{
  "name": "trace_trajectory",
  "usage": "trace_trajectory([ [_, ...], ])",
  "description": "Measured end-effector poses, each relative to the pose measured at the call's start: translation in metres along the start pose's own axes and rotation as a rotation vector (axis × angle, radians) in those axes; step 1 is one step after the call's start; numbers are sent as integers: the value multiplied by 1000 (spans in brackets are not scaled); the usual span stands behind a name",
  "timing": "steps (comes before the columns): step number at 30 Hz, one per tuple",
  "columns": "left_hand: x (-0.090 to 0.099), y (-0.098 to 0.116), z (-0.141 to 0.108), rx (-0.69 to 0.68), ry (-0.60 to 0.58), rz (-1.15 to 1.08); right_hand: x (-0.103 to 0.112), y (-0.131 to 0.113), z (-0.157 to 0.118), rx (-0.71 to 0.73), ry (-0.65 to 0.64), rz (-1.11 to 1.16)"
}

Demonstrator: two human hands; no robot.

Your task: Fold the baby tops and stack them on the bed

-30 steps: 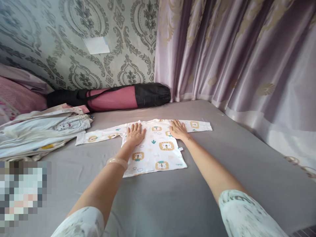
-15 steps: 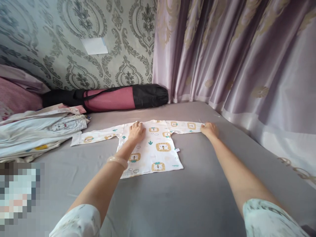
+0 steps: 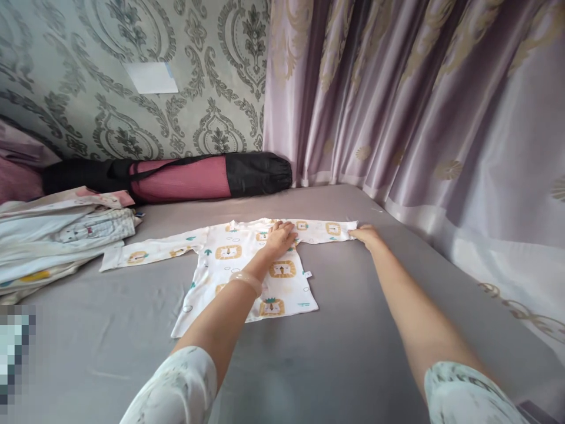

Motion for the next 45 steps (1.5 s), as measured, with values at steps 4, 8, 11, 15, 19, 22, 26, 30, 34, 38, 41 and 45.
trace_trajectory([
  [4,2,-1,1,35,-57,-23,6,-16,-2,-90,-24,242],
  [8,6,-2,4,39,-92,-33,20,-44,-4,-153,-71,762],
  [11,6,-5,6,25,-105,-37,29,-70,-9,-124,-76,966],
  [15,4,-6,6,21,-117,-24,32,-105,-23,-76,-75,1086],
  [19,4,-2,8,28,-162,-11,27,-140,-42,-30,-113,1150],
  [22,10,0,13,23,-208,29,19,-164,-59,4,-201,1158],
  [26,21,2,22,-18,-260,115,3,-190,-86,5,-313,1159],
  [30,26,3,28,-35,-273,123,-11,-204,-105,-40,-363,1166],
  [34,26,-5,23,-33,-201,-17,-18,-208,-113,-64,-347,1175],
  [38,35,-34,1,-52,-7,-244,-26,-208,-117,-73,-322,1186],
  [41,50,-68,-26,86,159,-339,-38,-211,-122,-85,-319,1196],
  [45,68,-109,-65,360,334,-506,-66,-219,-132,-83,-305,1154],
])
Point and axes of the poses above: each hand's wrist, its own z-axis towards the middle knuckle, its own x-axis out of the back of the hand, y = z × x, the point moved 1 cm from there along z, towards the middle knuckle, and after that the axes turned 1 degree about -x, right-handed, at the moved point
